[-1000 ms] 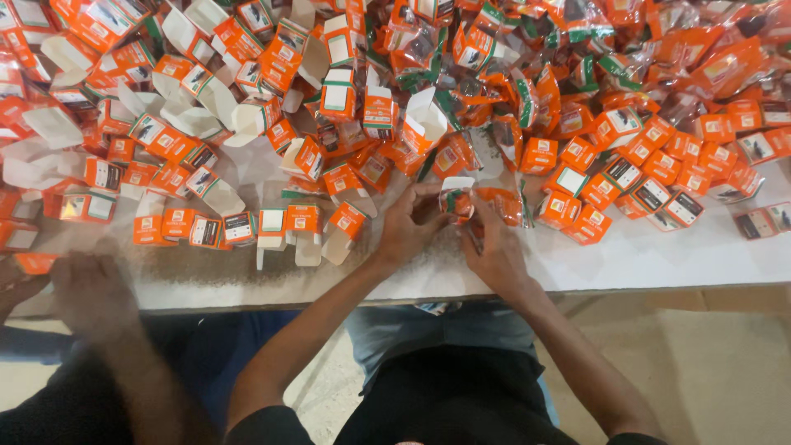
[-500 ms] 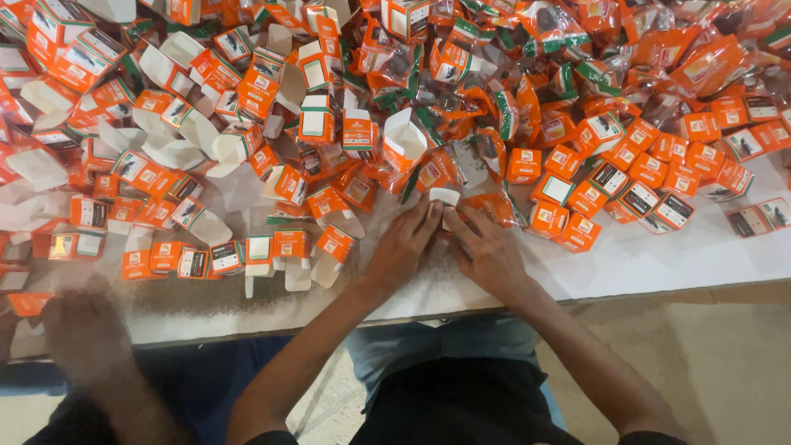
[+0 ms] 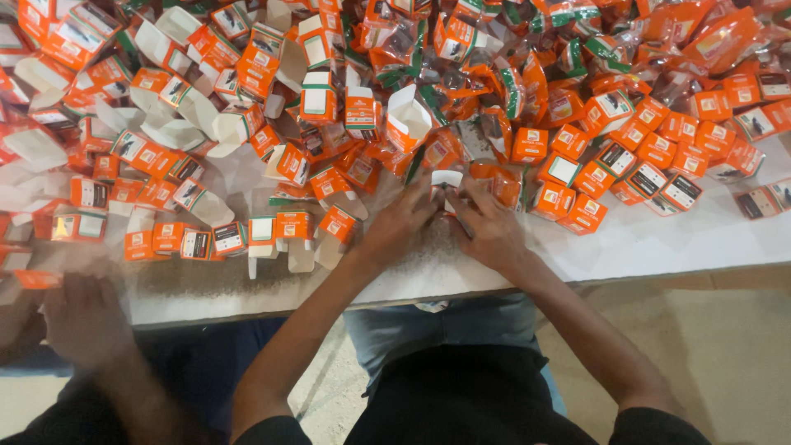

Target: The person picks up flat orange cardboard boxes from a large pile on the table and folds them by hand, pressing the flaps to form closed boxes, then places the folded boxes back onto the table with the others. Coworkers at the same table fold boxes as well.

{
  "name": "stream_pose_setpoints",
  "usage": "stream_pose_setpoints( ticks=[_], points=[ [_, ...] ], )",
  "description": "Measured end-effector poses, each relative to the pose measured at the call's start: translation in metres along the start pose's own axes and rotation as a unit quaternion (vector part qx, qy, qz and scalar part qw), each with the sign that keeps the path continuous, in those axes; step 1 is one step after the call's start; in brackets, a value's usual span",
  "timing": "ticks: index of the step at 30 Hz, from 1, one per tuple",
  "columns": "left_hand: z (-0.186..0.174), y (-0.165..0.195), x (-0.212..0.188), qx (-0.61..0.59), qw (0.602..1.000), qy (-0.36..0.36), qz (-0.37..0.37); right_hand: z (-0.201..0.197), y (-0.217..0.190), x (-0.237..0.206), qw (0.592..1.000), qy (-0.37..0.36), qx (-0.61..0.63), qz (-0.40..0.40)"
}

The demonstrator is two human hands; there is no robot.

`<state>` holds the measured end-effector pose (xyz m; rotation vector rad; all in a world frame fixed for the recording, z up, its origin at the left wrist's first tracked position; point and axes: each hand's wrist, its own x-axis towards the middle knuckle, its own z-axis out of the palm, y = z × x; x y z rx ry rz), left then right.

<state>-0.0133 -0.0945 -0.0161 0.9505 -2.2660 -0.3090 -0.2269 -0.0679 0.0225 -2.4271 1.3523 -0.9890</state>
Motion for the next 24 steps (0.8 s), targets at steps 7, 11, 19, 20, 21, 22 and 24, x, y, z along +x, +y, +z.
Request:
stream_pose_setpoints(
  ticks=[7,11,19,20,21,22,24],
  points=[
    [0.017,-0.015,-0.001,-0.222,0.972,0.075,-0.015,0.002,0.026,0.003,0.996,0.019,0.056,-0.07],
    [0.002,-0.016,0.003,-0.151,0.987,0.039,0.034,0.001,0.025,0.006,0.996,-0.005,0.088,-0.033],
    [-0.015,-0.003,0.018,-0.152,0.985,0.071,0.043,-0.008,0.016,0.011,0.994,0.0,0.101,-0.031],
    [-0.014,-0.002,0.019,-0.149,0.984,0.085,0.04,-0.006,0.016,0.011,0.995,0.005,0.101,-0.026],
    [-0.013,-0.002,0.018,-0.167,0.982,0.08,0.029,-0.005,0.016,0.011,0.995,0.01,0.1,-0.022],
    [-0.013,-0.001,0.017,-0.186,0.98,0.074,0.02,-0.004,0.017,0.01,0.995,0.017,0.099,-0.018],
    [-0.012,-0.002,0.015,-0.203,0.977,0.065,0.011,-0.003,0.017,0.009,0.992,0.027,0.121,-0.015]
  ],
)
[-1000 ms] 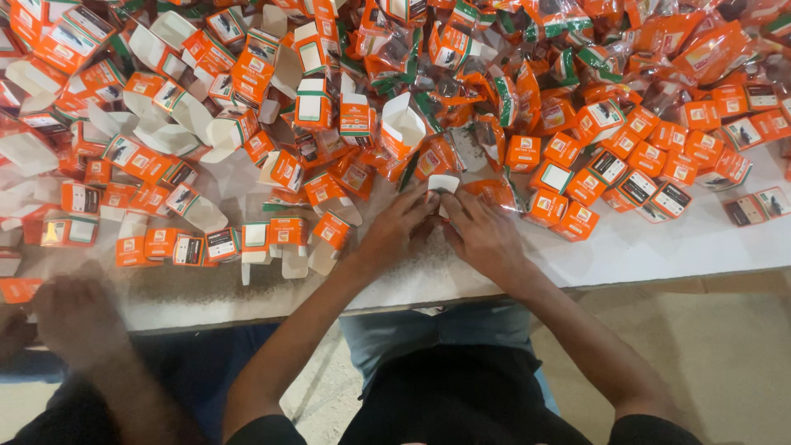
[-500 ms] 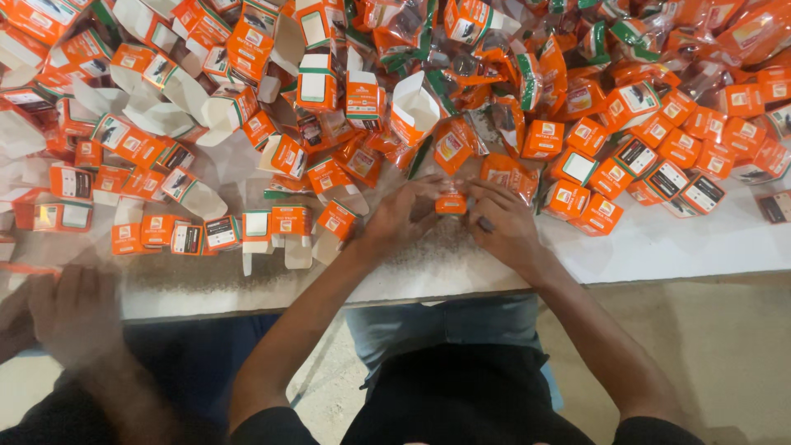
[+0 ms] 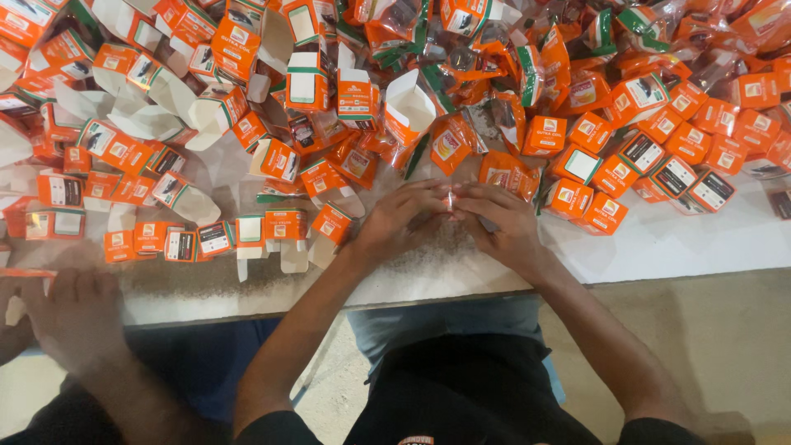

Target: The person picks up flat orange cardboard boxes from a large pile on the table and folds them by hand, pressing the flaps to form closed boxes, then places the folded boxes back onto the table with the others. Coworkers at the same table fold boxes as well.

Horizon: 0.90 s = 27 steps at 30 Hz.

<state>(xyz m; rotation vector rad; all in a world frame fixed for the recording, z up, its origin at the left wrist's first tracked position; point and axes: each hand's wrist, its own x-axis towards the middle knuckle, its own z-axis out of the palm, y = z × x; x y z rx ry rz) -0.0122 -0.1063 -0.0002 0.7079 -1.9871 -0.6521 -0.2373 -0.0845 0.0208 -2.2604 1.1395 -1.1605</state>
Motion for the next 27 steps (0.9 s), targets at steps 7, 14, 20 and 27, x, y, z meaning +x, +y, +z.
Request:
stream_pose_setpoints(
  ticks=[7,14,20,27],
  points=[
    [-0.004,0.003,-0.006,0.05,0.998,-0.028,0.023,-0.004,-0.004,-0.003,0.999,-0.018,-0.008,-0.025],
    [-0.003,0.004,-0.01,0.151,0.986,-0.058,0.035,-0.005,-0.006,-0.004,0.994,-0.044,-0.075,-0.059],
    [-0.014,0.017,-0.007,0.18,0.982,0.0,0.055,-0.004,-0.036,-0.021,0.991,-0.046,-0.119,-0.028],
    [-0.022,0.01,0.04,0.374,0.92,0.109,-0.048,-0.094,-0.057,-0.072,0.918,-0.188,-0.226,0.265]
  ],
)
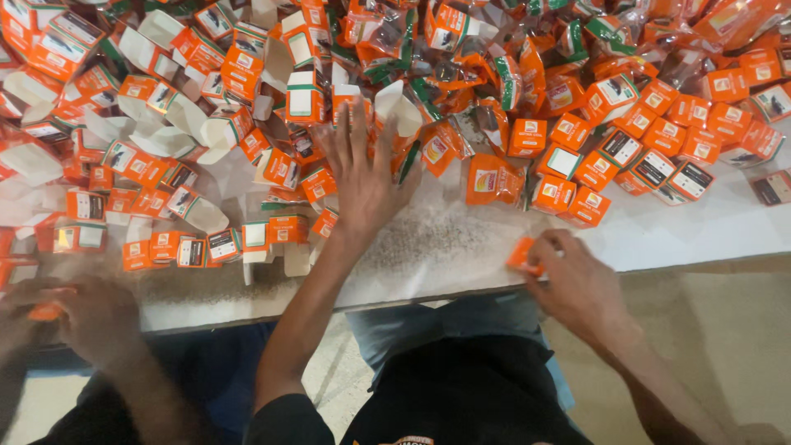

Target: The person picks up flat orange cardboard boxes from a large pile on the table and folds them by hand, pressing the flaps to form closed boxes, then places the folded boxes back onto the table with the others. Coworkers at the same table fold boxes as well.

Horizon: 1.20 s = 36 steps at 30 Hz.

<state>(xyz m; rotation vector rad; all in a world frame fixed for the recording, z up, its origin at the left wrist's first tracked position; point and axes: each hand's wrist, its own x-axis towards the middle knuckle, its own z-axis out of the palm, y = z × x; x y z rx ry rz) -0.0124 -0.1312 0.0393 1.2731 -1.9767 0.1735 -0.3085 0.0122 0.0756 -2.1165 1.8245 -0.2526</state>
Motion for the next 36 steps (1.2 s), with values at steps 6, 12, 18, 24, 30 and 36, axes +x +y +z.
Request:
stream_pose_setpoints(
  ticks=[6,12,18,24,30,36],
  points=[
    [0.023,-0.009,0.025,0.051,0.998,-0.005,0.033,-0.042,0.063,-0.002,0.989,0.029,-0.073,0.125],
    [0.023,0.016,-0.028,-0.146,0.979,-0.076,0.118,-0.048,0.079,0.028,0.966,0.144,-0.128,0.172],
    [0.03,0.007,-0.033,-0.251,0.947,-0.181,0.085,-0.042,0.029,0.03,0.944,0.324,-0.058,0.004],
    [0.033,-0.01,-0.023,-0.34,0.934,-0.107,-0.037,0.036,-0.032,0.1,0.953,0.165,-0.221,-0.126],
    [0.029,-0.008,-0.019,-0.286,0.956,-0.055,0.041,0.07,-0.074,0.041,0.961,0.097,-0.048,-0.256],
    [0.026,0.006,-0.02,-0.406,0.866,-0.291,0.008,0.048,-0.052,0.025,0.952,0.024,0.257,-0.163]
  ],
)
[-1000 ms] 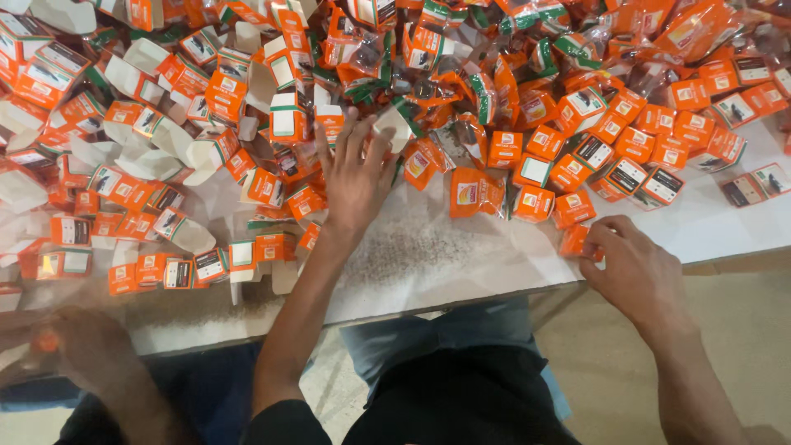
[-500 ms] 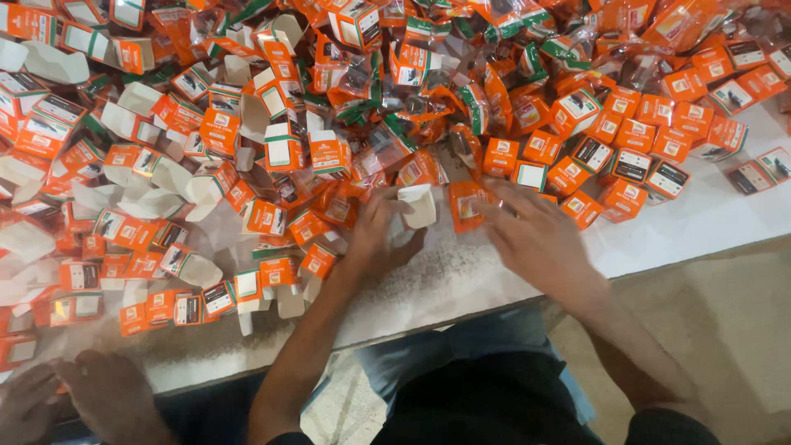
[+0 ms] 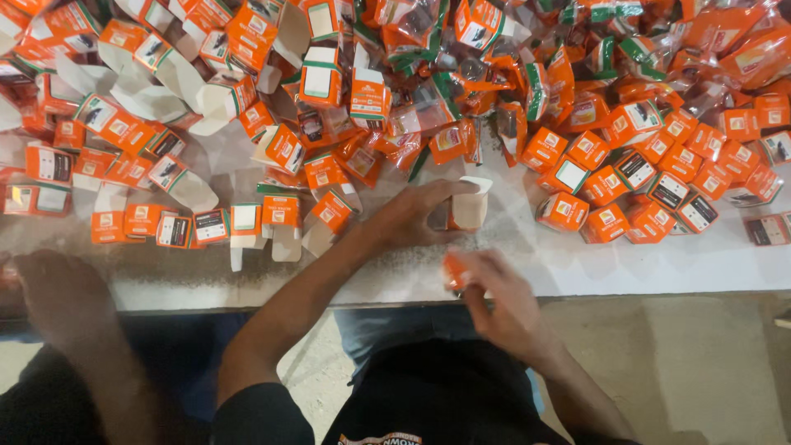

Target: The person picks up flat orange cardboard boxes from a large pile on the table and folds them by hand, pressing the flaps to form closed boxes, then places the folded boxes back onto the table with the others. Coworkers at the same table fold boxes as well.

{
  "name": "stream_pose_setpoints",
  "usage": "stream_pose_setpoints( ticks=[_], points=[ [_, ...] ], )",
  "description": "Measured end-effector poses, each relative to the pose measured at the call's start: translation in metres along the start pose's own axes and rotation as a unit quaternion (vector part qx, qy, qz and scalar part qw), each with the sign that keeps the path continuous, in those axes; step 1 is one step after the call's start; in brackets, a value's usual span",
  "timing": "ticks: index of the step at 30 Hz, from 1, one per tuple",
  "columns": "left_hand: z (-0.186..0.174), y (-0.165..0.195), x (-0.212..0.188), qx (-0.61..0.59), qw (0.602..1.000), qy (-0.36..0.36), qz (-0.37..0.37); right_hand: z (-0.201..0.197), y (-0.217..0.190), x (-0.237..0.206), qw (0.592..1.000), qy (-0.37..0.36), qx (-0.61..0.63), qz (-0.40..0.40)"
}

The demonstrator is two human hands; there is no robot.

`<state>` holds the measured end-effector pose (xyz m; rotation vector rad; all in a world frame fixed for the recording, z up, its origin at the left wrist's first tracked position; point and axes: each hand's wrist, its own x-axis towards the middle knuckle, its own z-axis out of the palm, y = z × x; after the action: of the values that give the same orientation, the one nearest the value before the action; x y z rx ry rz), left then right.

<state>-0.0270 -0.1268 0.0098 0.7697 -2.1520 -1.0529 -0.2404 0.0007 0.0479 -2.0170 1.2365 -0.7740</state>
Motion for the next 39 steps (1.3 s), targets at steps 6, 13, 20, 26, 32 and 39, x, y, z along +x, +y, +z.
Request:
stream_pose_setpoints(
  ticks=[6,13,20,26,32,39],
  points=[
    [0.001,0.008,0.004,-0.045,0.998,-0.02,-0.032,0.013,0.028,0.044,0.941,0.285,0.18,-0.003],
    [0.005,0.009,-0.001,-0.016,0.993,-0.078,-0.089,-0.01,0.01,0.041,0.928,0.216,-0.303,-0.027],
    [0.017,0.005,0.002,0.036,0.998,-0.049,-0.03,-0.015,0.009,0.061,0.938,0.093,-0.329,0.048],
    [0.017,-0.004,0.003,0.01,1.0,0.012,-0.001,-0.033,0.002,0.045,0.96,0.044,-0.276,-0.008],
    [0.018,-0.005,0.003,0.038,0.998,-0.051,-0.027,-0.041,0.003,0.053,0.931,-0.027,-0.365,-0.014],
    [0.019,-0.003,0.002,0.06,0.997,-0.043,0.008,-0.049,0.021,0.073,0.929,-0.186,-0.316,0.047]
  ],
)
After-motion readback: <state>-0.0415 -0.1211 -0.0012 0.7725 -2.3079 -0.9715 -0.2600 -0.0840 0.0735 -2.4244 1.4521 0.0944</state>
